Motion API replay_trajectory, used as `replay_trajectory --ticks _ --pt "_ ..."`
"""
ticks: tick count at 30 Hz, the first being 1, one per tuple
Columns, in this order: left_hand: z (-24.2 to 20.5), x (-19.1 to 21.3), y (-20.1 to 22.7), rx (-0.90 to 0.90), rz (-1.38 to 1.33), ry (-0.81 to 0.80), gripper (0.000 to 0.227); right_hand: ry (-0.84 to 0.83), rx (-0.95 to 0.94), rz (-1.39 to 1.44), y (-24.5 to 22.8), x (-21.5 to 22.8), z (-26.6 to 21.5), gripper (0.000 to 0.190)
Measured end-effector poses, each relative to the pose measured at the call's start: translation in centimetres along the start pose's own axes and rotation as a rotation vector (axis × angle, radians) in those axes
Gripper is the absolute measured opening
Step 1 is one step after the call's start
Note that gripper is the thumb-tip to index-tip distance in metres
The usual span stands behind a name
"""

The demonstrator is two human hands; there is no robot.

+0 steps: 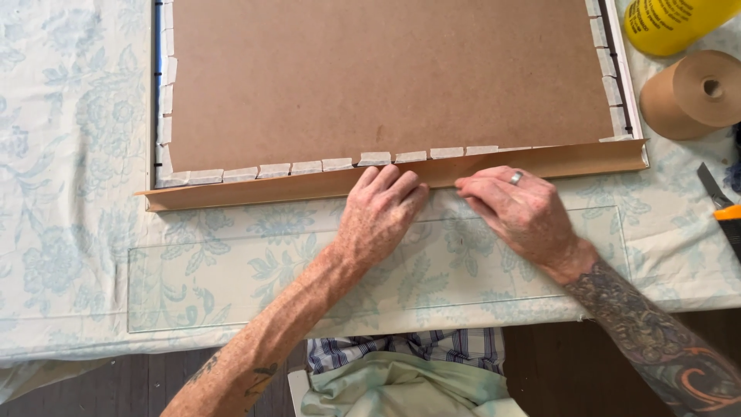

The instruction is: Applying brown paper tape to the back of a picture frame, including wetting the adhesive and smoothing it down.

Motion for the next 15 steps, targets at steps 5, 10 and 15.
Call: replay_trajectory --ticks 5,10,15 --pt "-1.0 -1.5 -0.5 0.001 -0.017 -0.008 0.022 -0.003 0.009 -0.031 -0.2 -1.3 0.6 0.003" --pt "-1.3 -2.3 -0.6 0.001 -0.049 -0.016 0.021 0.026 0.017 -0.037 -0.3 -1.4 0.5 0.007" --pt "-1.2 -2.3 -0.8 0.021 -0.061 -0.024 0.023 0.037 0.017 -0.052 -0.8 -1.1 1.0 0.004"
Point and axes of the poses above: each hand's wrist, its own z-axis towards the middle knuckle, its own x-axis out of the back of the hand, y = z × x, the point moved 8 cm from there along z, towards the middle knuckle, and after that the axes turned 12 degrees about -y, right-handed, at the moved point
